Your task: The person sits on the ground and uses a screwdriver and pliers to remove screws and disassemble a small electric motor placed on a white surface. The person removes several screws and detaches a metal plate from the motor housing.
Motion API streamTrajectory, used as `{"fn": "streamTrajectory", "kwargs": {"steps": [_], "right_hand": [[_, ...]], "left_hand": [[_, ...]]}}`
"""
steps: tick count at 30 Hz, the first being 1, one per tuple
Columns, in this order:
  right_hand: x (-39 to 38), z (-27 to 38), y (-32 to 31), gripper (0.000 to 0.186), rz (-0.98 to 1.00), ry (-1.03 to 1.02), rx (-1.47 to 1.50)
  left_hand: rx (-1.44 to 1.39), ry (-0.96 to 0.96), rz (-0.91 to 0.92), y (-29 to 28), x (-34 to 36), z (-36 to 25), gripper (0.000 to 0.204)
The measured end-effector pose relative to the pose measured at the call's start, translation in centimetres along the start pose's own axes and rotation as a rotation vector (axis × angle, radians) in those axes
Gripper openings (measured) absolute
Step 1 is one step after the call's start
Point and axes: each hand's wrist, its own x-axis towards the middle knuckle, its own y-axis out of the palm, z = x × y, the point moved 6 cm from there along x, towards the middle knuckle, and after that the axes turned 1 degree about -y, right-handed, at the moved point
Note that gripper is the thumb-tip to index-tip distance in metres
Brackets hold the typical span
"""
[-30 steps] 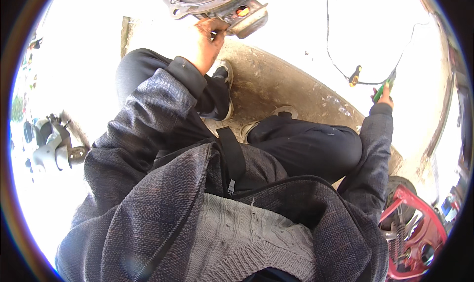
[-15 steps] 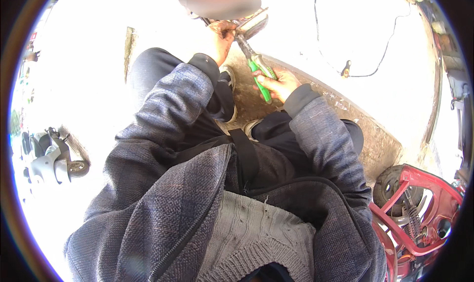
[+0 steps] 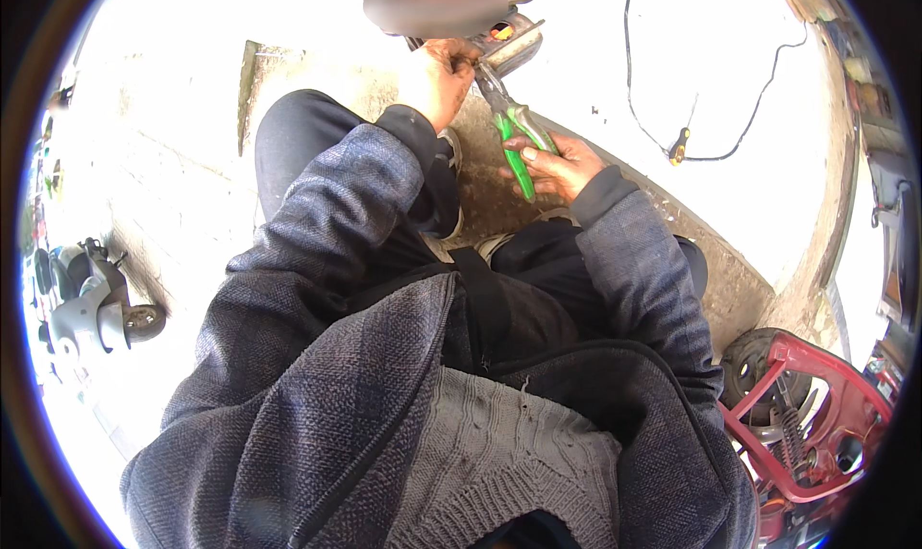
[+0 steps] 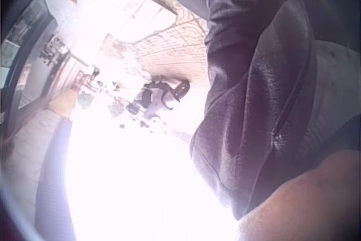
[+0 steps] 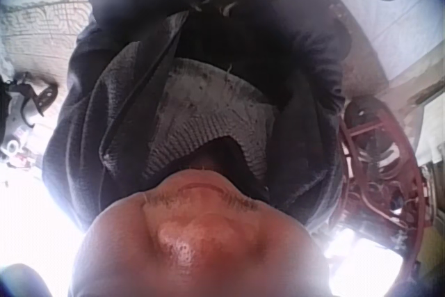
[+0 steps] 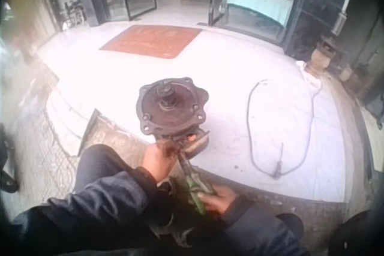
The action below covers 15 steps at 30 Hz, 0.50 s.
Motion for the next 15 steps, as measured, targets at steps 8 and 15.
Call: {"fn": "streamTrajectory", "kwargs": {"steps": [8,15], "right_hand": [[0.3,0.3,-1.1,0.039,-0.010,0.032,0.244],[-0.1,1.6,0.6,0.031,-0.595,-0.322,-1.185]], "left_hand": [[-0.024,0.001,-0.014,-0.1,-0.1,-0.3,0.016],[0.032,0.026,-0.040,-0.4,-0.3,-1.0,0.016]]}}
